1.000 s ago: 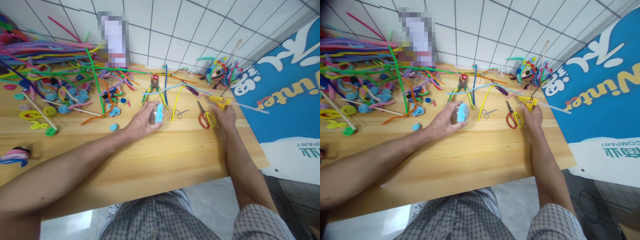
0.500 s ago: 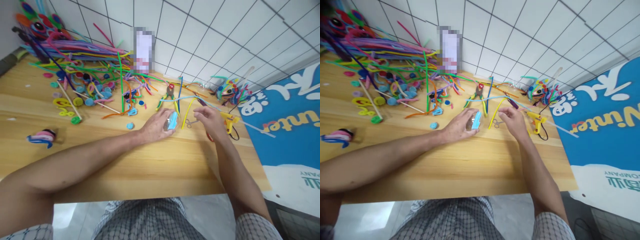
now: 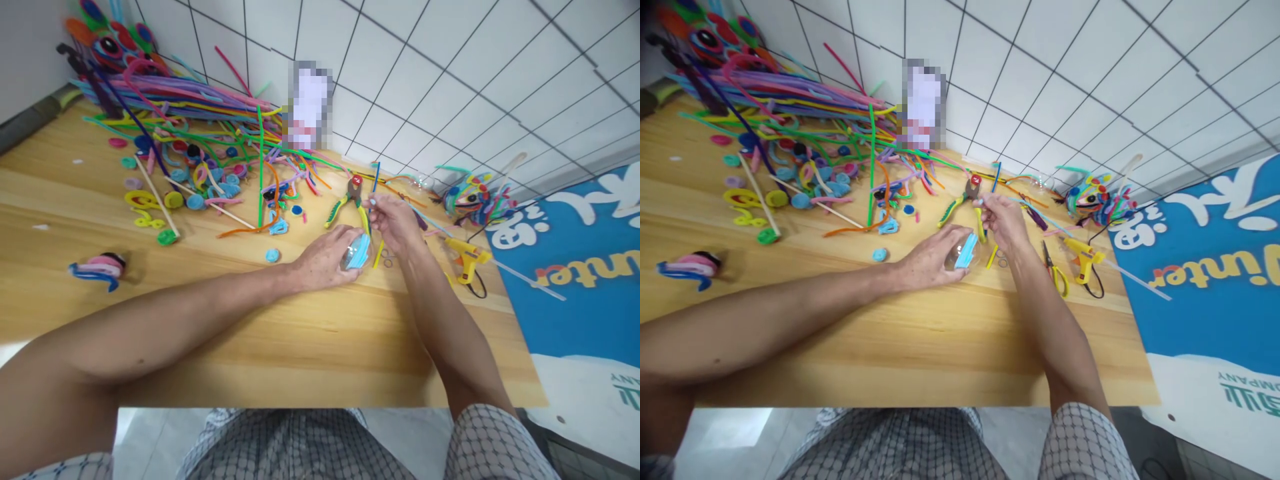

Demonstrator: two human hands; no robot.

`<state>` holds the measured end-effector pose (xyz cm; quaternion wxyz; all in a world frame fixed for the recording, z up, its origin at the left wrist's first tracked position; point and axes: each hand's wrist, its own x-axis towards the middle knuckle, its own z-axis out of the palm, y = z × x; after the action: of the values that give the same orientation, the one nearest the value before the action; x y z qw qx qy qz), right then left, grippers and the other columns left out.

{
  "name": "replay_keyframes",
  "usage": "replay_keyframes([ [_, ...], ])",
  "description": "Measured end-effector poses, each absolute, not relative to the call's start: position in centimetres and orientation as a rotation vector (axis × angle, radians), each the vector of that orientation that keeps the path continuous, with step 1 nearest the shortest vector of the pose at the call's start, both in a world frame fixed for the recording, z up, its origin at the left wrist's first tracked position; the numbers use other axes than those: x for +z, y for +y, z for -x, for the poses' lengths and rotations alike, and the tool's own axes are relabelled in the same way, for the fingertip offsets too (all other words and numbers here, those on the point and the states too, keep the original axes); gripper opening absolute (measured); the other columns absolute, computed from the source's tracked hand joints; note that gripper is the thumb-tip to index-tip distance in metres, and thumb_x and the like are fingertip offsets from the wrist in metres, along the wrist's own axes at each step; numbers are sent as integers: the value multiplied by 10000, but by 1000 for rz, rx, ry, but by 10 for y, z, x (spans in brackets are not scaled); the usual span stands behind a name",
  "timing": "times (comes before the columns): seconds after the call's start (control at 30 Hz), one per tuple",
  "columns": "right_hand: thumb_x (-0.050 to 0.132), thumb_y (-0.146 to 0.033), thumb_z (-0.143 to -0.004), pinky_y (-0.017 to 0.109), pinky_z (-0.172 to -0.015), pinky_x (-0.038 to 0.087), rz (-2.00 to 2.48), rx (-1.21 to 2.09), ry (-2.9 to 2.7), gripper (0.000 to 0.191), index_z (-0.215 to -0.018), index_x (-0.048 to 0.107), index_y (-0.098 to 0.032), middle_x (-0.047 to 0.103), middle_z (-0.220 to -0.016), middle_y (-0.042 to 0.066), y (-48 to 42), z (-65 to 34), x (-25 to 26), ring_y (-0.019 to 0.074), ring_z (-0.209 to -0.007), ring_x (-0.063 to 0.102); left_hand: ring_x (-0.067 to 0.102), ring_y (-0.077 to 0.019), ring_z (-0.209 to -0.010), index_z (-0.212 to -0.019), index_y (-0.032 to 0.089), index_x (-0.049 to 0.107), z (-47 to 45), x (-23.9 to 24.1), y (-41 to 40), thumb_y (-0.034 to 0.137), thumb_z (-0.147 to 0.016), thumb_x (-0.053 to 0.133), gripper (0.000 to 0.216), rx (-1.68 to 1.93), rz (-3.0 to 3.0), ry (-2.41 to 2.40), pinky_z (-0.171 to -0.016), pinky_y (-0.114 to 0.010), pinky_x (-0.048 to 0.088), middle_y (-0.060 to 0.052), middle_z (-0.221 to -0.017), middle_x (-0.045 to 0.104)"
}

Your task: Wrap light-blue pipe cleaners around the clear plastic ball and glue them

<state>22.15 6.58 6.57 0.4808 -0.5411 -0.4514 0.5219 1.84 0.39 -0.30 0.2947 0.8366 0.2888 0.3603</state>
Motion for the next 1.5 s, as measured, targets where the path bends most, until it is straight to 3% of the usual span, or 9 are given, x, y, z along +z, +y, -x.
replay_keyframes([
  [0.2,964,-306,-656,186,-509,497,1297,1104,-1106,439,-934,626,-267,766,-786,-61,37,-229,74,90,-578,626,698,-354,-1408,-1625,169,418,-15,-4,4,295,-875,734,824,971,-2135,819,-1201,-546,628,-215,-1545,628],
  [0.33,1015,-420,-660,210,-538,544,1263,1155,-1192,490,-1005,708,-257,759,-771,-52,21,-222,79,103,-596,648,731,-331,-1264,-1561,170,452,-11,-7,6,299,-844,741,783,974,-2118,825,-1112,-537,648,-198,-1461,644],
  [0.43,1062,-569,-641,223,-545,550,1232,1226,-1243,525,-904,750,-237,760,-788,-18,14,-218,81,105,-622,655,717,-318,-1267,-1532,186,462,-9,-8,8,285,-856,722,731,993,-2155,790,-1098,-509,648,-177,-1425,645],
  [0.53,1055,-692,-661,230,-524,517,1191,1258,-1289,569,-803,743,-238,730,-761,-12,14,-220,82,108,-624,639,690,-339,-1340,-1575,168,424,-7,-10,9,278,-891,691,743,1008,-2203,750,-1139,-525,634,-205,-1482,624],
  [0.7,974,-789,-751,260,-521,469,1187,1213,-1398,580,-815,751,-257,675,-691,-22,18,-229,77,109,-576,566,598,-353,-1510,-1611,204,404,-7,-12,11,246,-913,674,750,1083,-2278,664,-1286,-565,544,-192,-1572,607],
  [1.03,984,-694,-803,317,-608,522,1140,1198,-1578,507,-916,728,-271,676,-714,-35,14,-230,78,146,-631,592,620,-355,-1456,-1627,223,417,-5,-15,13,280,-904,700,779,1080,-2271,672,-1255,-580,559,-178,-1542,621],
  [1.27,934,-672,-858,291,-585,478,1206,1148,-1518,470,-896,721,-255,647,-728,-26,14,-236,82,128,-619,575,611,-347,-1501,-1637,210,411,-3,-12,12,340,-975,719,742,1031,-2279,701,-1281,-566,548,-188,-1579,612],
  [1.43,785,-554,-991,308,-573,442,1514,1036,-1573,382,-791,707,-239,615,-652,-13,23,-261,81,136,-562,530,643,-340,-1454,-1599,156,449,-4,-9,10,356,-986,725,701,1052,-2290,756,-1229,-534,598,-202,-1530,636],
  [1.5,743,-512,-1020,335,-613,459,1709,829,-1660,378,-754,701,-246,622,-637,1,21,-269,77,166,-590,551,640,-337,-1457,-1593,161,456,-5,-8,8,348,-983,730,694,1035,-2291,783,-1229,-528,601,-197,-1534,636],
])
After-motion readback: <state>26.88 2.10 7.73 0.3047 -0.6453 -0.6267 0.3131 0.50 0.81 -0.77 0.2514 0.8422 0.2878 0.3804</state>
